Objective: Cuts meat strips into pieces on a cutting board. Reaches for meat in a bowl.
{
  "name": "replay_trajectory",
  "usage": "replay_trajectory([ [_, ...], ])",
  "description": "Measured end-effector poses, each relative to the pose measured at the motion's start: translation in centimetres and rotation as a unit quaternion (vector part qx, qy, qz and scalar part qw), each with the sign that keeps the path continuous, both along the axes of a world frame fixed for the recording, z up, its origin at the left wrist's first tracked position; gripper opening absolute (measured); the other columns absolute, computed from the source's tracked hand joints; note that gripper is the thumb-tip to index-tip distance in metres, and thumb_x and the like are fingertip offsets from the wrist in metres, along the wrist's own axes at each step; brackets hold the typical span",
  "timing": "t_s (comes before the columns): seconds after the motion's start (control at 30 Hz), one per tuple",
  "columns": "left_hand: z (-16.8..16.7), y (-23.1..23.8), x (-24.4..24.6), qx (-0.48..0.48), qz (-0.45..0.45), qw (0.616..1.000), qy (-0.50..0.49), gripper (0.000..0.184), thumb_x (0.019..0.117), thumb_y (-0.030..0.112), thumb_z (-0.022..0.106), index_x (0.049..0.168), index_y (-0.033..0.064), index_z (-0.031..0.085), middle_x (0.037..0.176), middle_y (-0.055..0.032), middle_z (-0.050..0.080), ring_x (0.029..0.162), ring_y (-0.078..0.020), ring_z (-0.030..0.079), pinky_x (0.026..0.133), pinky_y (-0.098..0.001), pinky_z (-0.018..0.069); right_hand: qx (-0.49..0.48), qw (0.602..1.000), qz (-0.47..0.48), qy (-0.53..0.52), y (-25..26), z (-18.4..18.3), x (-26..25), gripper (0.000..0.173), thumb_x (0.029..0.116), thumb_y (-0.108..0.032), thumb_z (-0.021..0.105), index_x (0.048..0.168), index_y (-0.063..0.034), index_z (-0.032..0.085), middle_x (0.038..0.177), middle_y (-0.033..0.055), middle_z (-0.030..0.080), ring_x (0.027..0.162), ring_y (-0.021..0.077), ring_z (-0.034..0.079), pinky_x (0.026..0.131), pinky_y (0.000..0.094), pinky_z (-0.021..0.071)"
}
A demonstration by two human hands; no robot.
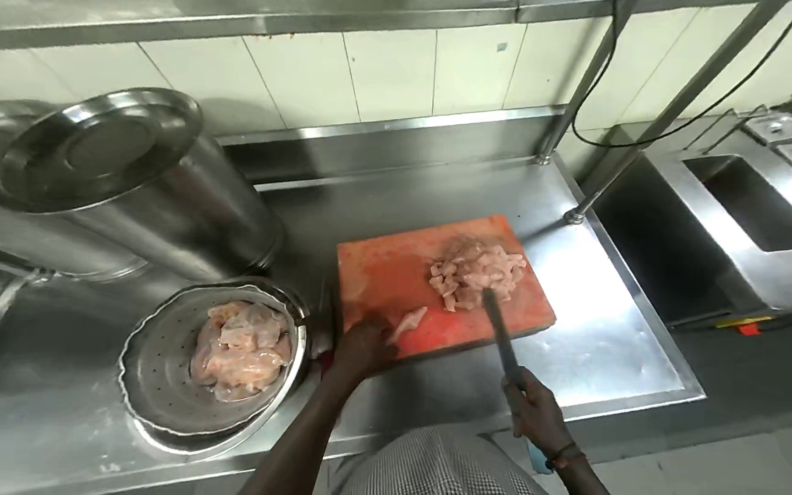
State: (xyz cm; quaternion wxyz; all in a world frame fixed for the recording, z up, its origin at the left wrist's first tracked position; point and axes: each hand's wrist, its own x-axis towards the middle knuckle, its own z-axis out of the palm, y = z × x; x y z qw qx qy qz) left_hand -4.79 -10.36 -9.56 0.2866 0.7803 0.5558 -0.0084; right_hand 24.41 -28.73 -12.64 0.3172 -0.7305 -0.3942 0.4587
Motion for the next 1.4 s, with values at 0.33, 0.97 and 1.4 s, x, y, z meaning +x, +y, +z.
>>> replay_trajectory([
  [0.33, -5.2, 0.0, 3.1, 0.202, -0.018, 0.956, -0.213, 0.028, 0.0874, 0.022, 0.078, 0.109, 0.0060, 0.072, 0.112, -0.0121, 0.069, 0.110, -0.0296, 0.065, 0.101, -0.0515, 0.0523, -0.145, 0.908, 0.266, -0.289, 6.6, 4.1, -7.0, 0.034, 0.1098, -0.034, 0.041, 0.133, -0.0123, 0.053, 0.097, 0.0156, 0.070, 0.095, 0.0348, 0.071, 0.083, 0.0527, 0.0559],
  [0.97, -6.3, 0.3, 2.8, 0.229, 0.003, 0.944, -0.238, 0.015, 0.0944, 0.020, 0.071, 0.102, 0.0071, 0.075, 0.102, -0.0114, 0.071, 0.104, -0.0299, 0.067, 0.098, -0.0506, 0.0532, -0.208, 0.878, 0.281, -0.327, 6.6, 3.9, -9.1, 0.041, 0.1117, -0.028, 0.033, 0.146, -0.0090, 0.044, 0.113, 0.0201, 0.070, 0.107, 0.0375, 0.070, 0.091, 0.0530, 0.0552],
  [1.4, -6.1, -1.2, 1.7, 0.229, 0.041, 0.937, -0.261, 0.015, 0.0899, 0.011, 0.071, 0.102, 0.0039, 0.073, 0.104, -0.0132, 0.070, 0.105, -0.0309, 0.066, 0.096, -0.0493, 0.0540, -0.177, 0.878, 0.289, -0.339, 6.0, 4.4, -9.6, 0.034, 0.1109, -0.032, 0.035, 0.132, -0.0115, 0.052, 0.100, 0.0156, 0.070, 0.098, 0.0349, 0.071, 0.084, 0.0513, 0.0560],
])
